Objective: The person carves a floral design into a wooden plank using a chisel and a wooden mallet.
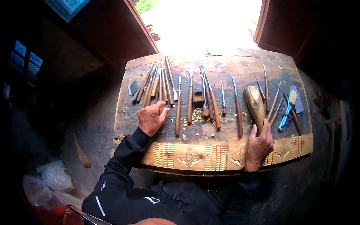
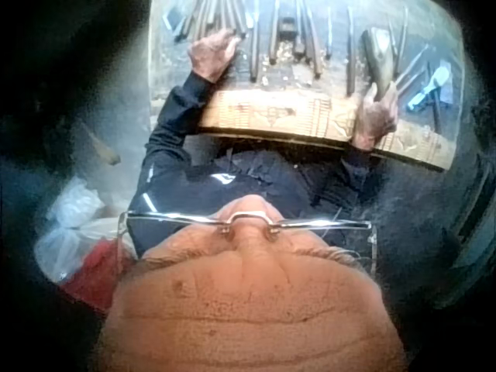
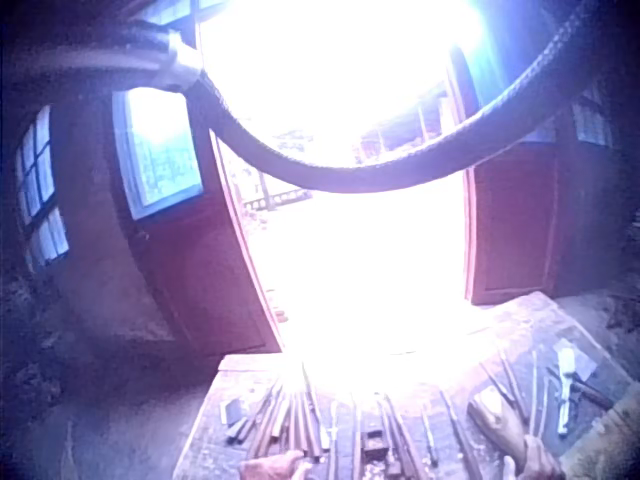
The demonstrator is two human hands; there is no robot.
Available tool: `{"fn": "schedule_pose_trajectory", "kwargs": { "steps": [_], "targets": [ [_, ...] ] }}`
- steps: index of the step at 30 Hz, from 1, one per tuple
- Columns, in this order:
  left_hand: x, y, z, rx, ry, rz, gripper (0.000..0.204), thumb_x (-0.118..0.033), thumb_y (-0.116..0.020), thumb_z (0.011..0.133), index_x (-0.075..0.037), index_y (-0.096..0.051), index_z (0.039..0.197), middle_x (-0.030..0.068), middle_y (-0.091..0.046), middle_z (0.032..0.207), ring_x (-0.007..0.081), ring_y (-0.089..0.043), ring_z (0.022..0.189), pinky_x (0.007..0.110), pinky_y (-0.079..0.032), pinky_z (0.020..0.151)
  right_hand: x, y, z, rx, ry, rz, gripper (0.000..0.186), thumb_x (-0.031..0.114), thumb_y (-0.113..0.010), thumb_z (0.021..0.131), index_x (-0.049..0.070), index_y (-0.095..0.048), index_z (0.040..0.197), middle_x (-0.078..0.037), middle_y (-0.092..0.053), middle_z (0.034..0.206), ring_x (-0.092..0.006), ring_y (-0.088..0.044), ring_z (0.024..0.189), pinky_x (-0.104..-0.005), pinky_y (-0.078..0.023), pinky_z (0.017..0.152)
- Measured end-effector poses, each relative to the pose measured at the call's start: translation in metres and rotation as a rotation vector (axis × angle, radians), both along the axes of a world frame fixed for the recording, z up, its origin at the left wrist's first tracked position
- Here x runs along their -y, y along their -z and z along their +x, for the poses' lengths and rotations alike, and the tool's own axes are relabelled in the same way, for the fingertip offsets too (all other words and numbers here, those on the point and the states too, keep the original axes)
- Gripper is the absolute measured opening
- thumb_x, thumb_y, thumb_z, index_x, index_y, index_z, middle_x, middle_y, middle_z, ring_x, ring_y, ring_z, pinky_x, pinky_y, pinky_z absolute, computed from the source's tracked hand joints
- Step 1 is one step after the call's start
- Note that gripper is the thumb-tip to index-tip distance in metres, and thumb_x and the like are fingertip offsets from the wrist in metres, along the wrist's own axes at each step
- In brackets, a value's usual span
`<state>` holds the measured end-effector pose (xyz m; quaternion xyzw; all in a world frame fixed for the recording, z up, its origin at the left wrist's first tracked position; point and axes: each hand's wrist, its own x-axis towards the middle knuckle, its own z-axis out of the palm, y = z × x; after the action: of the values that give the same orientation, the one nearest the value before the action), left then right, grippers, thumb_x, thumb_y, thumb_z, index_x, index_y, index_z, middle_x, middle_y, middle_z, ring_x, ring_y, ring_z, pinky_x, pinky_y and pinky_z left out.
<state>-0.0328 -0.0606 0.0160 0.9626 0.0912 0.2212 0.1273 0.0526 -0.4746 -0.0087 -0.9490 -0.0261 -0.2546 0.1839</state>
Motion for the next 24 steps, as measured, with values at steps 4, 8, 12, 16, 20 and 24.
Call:
{"fn": "schedule_pose_trajectory", "kwargs": {
  "steps": [4, 8, 12, 16, 20, 24],
  "targets": [
    [0.004, -0.004, -0.004, 0.025, 0.016, -0.030, 0.025, -0.027, -0.092, 0.091, -0.012, -0.083, 0.110, 0.0119, -0.078, 0.082, 0.0303, -0.077, 0.071, 0.039, -0.057, 0.062, -0.005, -0.001, 0.000, -0.021, -0.002, 0.019, 0.051, 0.012, -0.083, 0.097, 0.005, -0.066, 0.144, -0.022, -0.077, 0.135, -0.0432, -0.076, 0.117, -0.0492, -0.061, 0.098],
    [0.009, -0.007, -0.007, 0.069, 0.019, -0.028, 0.022, -0.024, -0.092, 0.091, -0.010, -0.083, 0.105, 0.0125, -0.078, 0.082, 0.0271, -0.077, 0.069, 0.037, -0.055, 0.060, 0.000, -0.001, 0.002, 0.019, -0.009, 0.000, 0.051, 0.011, -0.084, 0.096, 0.005, -0.066, 0.144, -0.022, -0.077, 0.136, -0.0430, -0.076, 0.117, -0.0488, -0.061, 0.097],
    [0.007, -0.008, -0.013, 0.067, 0.020, -0.028, 0.018, -0.023, -0.091, 0.092, -0.009, -0.084, 0.101, 0.0122, -0.078, 0.081, 0.0271, -0.076, 0.066, 0.037, -0.055, 0.060, -0.003, -0.002, 0.000, 0.012, -0.006, 0.001, 0.053, 0.011, -0.085, 0.095, 0.005, -0.066, 0.144, -0.021, -0.077, 0.136, -0.0431, -0.077, 0.115, -0.0487, -0.062, 0.095],
    [0.013, -0.011, -0.018, 0.026, 0.066, -0.035, 0.016, -0.022, -0.091, 0.092, -0.008, -0.083, 0.094, 0.0120, -0.077, 0.077, 0.0270, -0.074, 0.064, 0.037, -0.055, 0.059, -0.003, -0.001, 0.000, 0.017, -0.006, 0.002, 0.053, 0.012, -0.085, 0.095, 0.005, -0.067, 0.144, -0.021, -0.077, 0.136, -0.0429, -0.077, 0.114, -0.0487, -0.061, 0.096],
    [0.035, -0.018, -0.019, -0.035, 0.135, -0.112, 0.016, -0.020, -0.091, 0.091, -0.007, -0.081, 0.091, 0.0118, -0.076, 0.076, 0.0261, -0.074, 0.064, 0.037, -0.055, 0.059, -0.001, -0.002, 0.001, 0.012, 0.001, -0.011, 0.054, 0.014, -0.085, 0.094, 0.006, -0.067, 0.144, -0.020, -0.077, 0.135, -0.0425, -0.076, 0.114, -0.0493, -0.061, 0.097],
    [0.059, -0.019, -0.016, -0.017, 0.284, -0.145, 0.016, -0.020, -0.091, 0.090, -0.009, -0.080, 0.090, 0.0090, -0.075, 0.075, 0.0257, -0.074, 0.063, 0.036, -0.055, 0.058, -0.004, -0.003, 0.000, -0.024, 0.031, -0.001, 0.055, 0.014, -0.086, 0.093, 0.005, -0.067, 0.144, -0.021, -0.077, 0.134, -0.0412, -0.077, 0.114, -0.0494, -0.061, 0.096]
  ]
}}
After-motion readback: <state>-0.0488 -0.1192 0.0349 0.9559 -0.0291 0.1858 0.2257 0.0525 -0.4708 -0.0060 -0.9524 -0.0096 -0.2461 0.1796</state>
